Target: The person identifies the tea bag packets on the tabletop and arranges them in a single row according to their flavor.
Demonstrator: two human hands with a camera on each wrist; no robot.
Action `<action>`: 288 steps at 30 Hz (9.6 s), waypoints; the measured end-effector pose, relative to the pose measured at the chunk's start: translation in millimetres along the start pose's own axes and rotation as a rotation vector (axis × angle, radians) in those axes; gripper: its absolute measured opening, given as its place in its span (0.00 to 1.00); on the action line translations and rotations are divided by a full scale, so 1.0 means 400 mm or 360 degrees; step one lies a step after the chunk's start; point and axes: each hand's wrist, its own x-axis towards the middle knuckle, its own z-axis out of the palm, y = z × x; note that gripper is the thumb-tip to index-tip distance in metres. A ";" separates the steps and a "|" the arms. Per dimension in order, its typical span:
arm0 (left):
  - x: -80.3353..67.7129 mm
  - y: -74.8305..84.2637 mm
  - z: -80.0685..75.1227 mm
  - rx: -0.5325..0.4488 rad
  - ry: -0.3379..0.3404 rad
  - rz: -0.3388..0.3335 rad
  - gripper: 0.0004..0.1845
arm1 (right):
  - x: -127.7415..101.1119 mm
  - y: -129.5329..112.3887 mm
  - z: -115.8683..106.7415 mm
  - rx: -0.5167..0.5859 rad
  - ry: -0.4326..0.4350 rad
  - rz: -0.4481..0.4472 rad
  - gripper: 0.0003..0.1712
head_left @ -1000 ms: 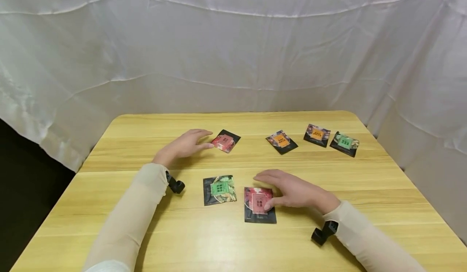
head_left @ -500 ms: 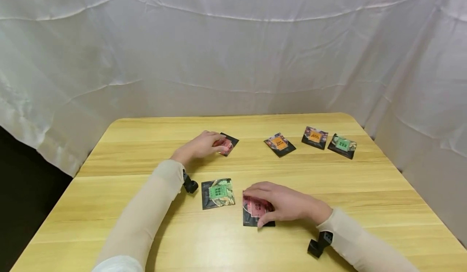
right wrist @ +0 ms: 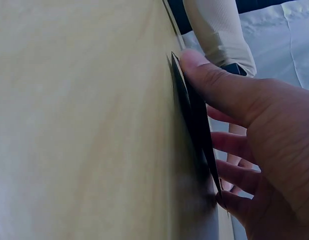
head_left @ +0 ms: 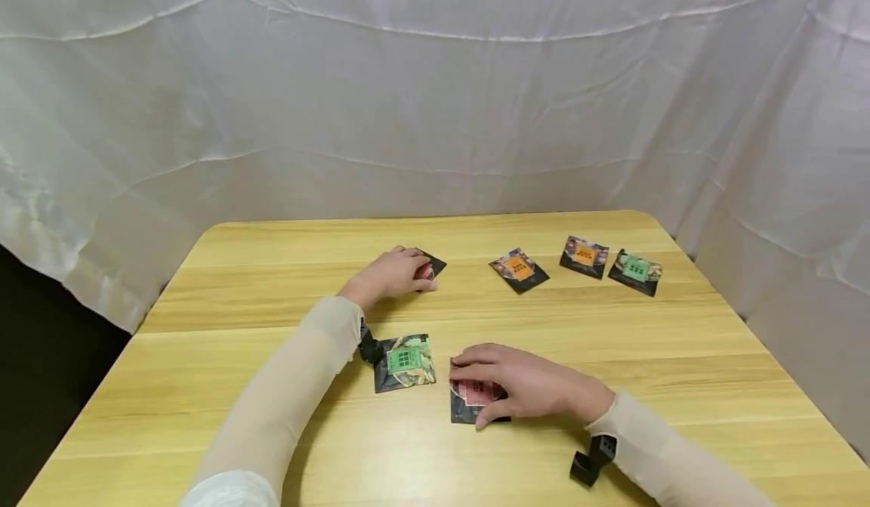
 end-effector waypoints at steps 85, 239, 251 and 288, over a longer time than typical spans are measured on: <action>-0.367 -0.324 0.003 -0.0549 0.0082 -0.0116 0.37 | 0.000 0.005 -0.006 0.0021 -0.0050 0.0039 0.42; -0.384 -0.370 0.061 -0.0700 0.0253 -0.0272 0.46 | 0.340 0.175 -0.053 0.0006 -0.0056 0.0548 0.35; -0.384 -0.367 0.055 -0.0688 0.0257 -0.0257 0.46 | 0.433 0.175 -0.040 -0.0033 -0.0011 0.0530 0.37; -0.391 -0.365 0.063 -0.0717 0.0266 -0.0263 0.45 | 0.631 0.133 -0.008 -0.0068 0.0012 0.0567 0.35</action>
